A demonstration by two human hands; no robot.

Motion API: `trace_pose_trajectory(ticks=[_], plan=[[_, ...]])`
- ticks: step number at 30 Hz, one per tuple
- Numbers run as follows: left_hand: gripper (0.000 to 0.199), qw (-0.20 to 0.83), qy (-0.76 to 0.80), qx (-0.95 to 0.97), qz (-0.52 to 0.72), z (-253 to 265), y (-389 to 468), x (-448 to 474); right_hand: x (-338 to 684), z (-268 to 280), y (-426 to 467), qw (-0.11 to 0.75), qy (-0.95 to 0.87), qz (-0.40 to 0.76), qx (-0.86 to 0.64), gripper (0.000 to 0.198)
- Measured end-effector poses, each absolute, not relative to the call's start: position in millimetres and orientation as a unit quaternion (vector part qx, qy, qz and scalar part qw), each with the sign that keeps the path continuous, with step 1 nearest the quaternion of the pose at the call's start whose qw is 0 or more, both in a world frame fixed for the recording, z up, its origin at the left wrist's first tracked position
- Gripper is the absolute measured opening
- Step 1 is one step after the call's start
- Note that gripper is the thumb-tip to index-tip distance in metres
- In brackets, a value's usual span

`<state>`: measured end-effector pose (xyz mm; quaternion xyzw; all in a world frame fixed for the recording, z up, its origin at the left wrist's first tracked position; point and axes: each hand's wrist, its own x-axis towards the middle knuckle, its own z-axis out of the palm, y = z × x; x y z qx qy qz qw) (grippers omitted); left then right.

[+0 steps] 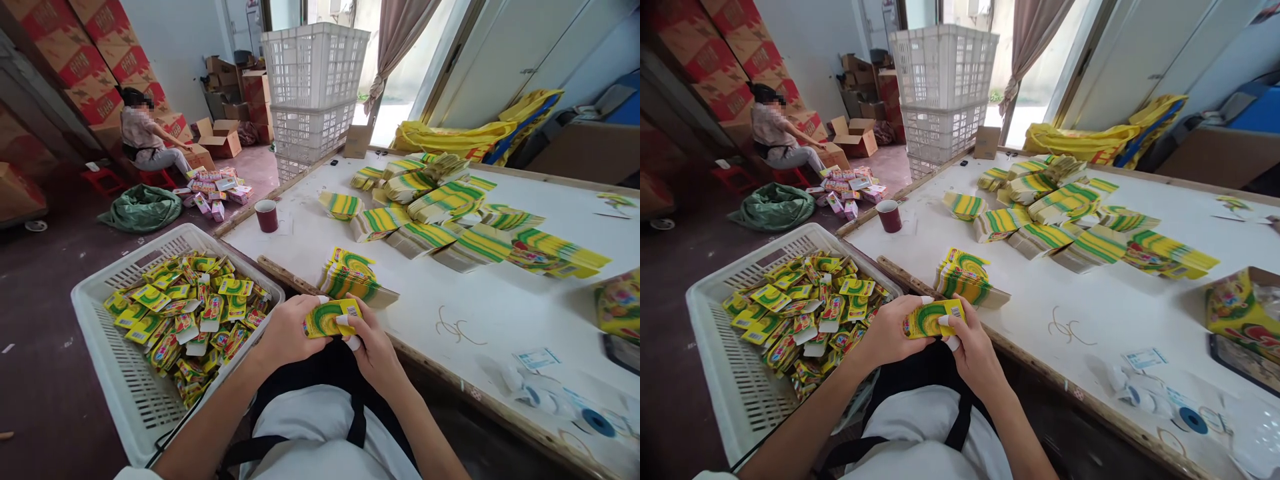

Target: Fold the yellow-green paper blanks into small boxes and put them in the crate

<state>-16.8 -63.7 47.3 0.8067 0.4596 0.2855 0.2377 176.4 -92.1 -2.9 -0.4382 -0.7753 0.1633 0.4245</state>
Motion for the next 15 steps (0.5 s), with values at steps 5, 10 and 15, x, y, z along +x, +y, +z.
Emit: trace_pose_trajectory(ticks=[5, 10, 15], plan=[[0.053, 0.251, 0.467, 0.794, 0.296, 41, -61, -14, 179, -6, -88, 0.422, -0.783, 0.173, -0.424, 0.017], [0.072, 0.297, 0.543, 0.666, 0.417, 33, -59, -7, 181, -9, -85, 0.471, -0.744, 0.144, -0.451, 0.030], [0.075, 0.567, 0.485, 0.491, 0.450, 33, -60, -5, 180, -12, -86, 0.473, -0.740, 0.117, -0.464, 0.033]])
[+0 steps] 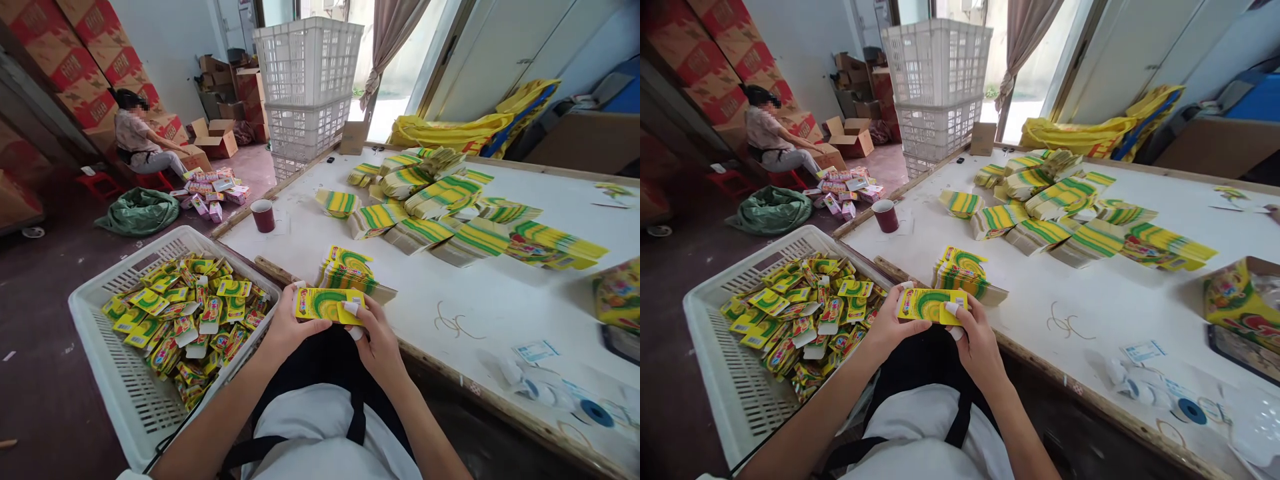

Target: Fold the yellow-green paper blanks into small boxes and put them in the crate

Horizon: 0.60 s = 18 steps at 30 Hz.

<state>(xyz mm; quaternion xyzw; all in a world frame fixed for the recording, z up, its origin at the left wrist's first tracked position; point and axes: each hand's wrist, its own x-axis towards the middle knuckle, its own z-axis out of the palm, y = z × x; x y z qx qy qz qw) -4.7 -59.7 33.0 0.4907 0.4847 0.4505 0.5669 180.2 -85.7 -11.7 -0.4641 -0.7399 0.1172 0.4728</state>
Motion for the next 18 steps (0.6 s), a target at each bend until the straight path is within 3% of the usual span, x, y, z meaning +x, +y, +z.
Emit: trace_pose_trajectory(ticks=[7, 18], plan=[[0.042, 0.620, 0.450, 0.377, 0.521, 35, -58, -3, 186, -9, -88, 0.451, -0.748, 0.087, -0.480, 0.033], [0.044, 0.677, 0.465, 0.360, 0.443, 31, -60, 4, 191, -20, -88, 0.463, -0.754, 0.085, -0.458, 0.027]])
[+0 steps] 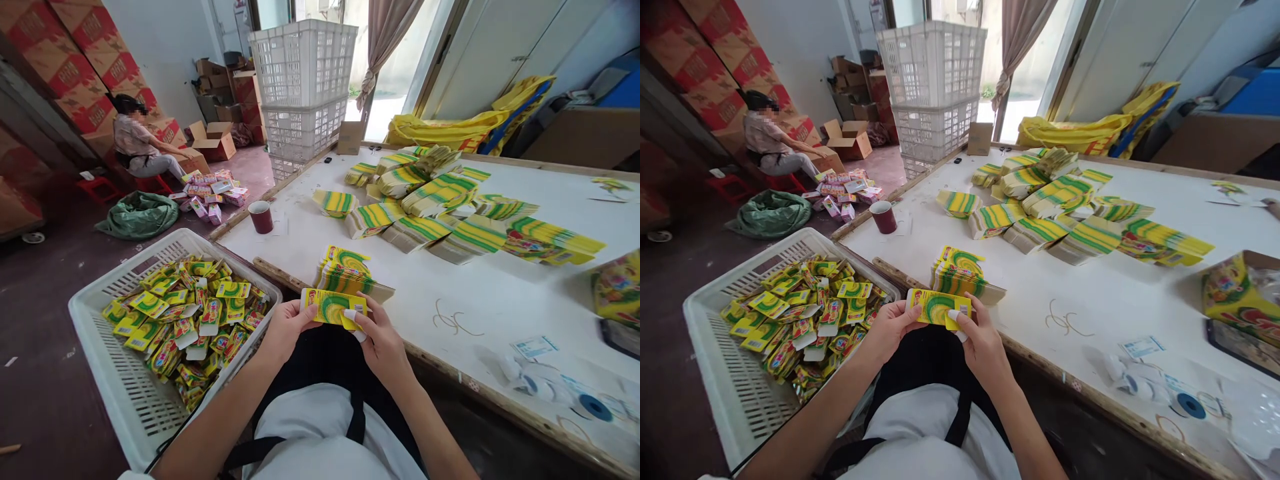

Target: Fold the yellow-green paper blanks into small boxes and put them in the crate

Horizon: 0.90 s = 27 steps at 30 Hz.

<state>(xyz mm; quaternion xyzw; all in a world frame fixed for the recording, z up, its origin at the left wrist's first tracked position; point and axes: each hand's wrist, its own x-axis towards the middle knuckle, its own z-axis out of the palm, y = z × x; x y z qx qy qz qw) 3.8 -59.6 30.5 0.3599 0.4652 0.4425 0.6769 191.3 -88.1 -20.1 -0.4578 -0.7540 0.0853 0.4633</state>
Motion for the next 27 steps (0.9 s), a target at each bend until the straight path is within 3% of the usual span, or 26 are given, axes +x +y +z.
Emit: trace_pose_trajectory(ticks=[6, 9, 12, 16, 19, 22, 24, 27], plan=[[0.046, 0.684, 0.465, 0.363, 0.429, 33, -59, 3, 198, -20, -90, 0.462, -0.748, 0.163, -0.448, 0.027], [0.048, 0.689, 0.462, 0.381, 0.408, 37, -61, 4, 193, -21, -90, 0.504, -0.686, 0.244, -0.465, 0.028], [0.047, 0.685, 0.457, 0.409, 0.393, 40, -63, 7, 184, -18, -90, 0.559, -0.595, 0.318, -0.481, 0.038], [0.043, 0.652, 0.467, 0.462, 0.378, 43, -56, -6, 180, -8, -87, 0.545, -0.598, 0.331, -0.486, 0.057], [0.038, 0.489, 0.569, 0.522, 0.406, 47, -42, -43, 191, 1, -73, 0.523, -0.622, 0.263, -0.520, 0.063], [0.021, 0.171, 0.720, 0.565, 0.365, 50, -29, -88, 209, 3, -46, 0.504, -0.608, 0.152, -0.595, 0.043], [0.024, 0.030, 0.757, 0.565, 0.327, 50, -24, -108, 218, 0, -26, 0.470, -0.608, 0.106, -0.631, 0.039], [0.033, -0.002, 0.740, 0.586, 0.330, 44, -23, -109, 222, -7, -3, 0.426, -0.628, 0.107, -0.642, 0.038]])
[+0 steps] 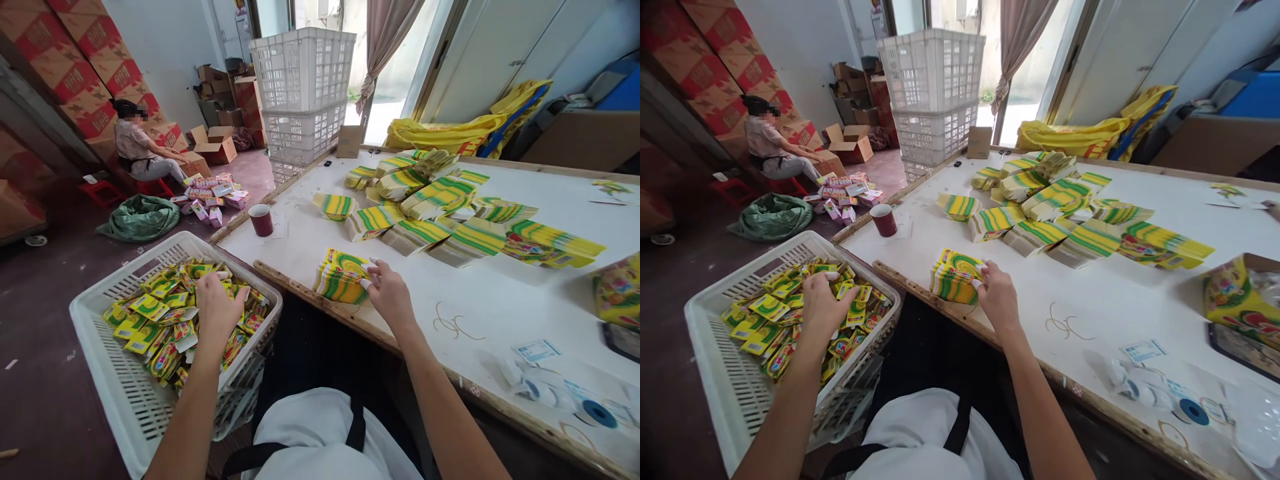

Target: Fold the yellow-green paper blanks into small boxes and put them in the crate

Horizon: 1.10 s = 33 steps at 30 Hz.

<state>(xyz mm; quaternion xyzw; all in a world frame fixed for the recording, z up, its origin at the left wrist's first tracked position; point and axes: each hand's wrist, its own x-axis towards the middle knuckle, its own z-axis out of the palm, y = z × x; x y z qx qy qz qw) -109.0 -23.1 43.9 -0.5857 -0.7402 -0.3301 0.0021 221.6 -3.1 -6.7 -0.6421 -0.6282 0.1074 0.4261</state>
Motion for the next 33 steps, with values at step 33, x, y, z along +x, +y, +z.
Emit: trace_pose_trajectory(ticks=[33], plan=[[0.035, -0.592, -0.389, -0.407, -0.576, 28, -71, 19, 166, 11, -95, 0.516, -0.576, 0.450, -0.448, 0.017]])
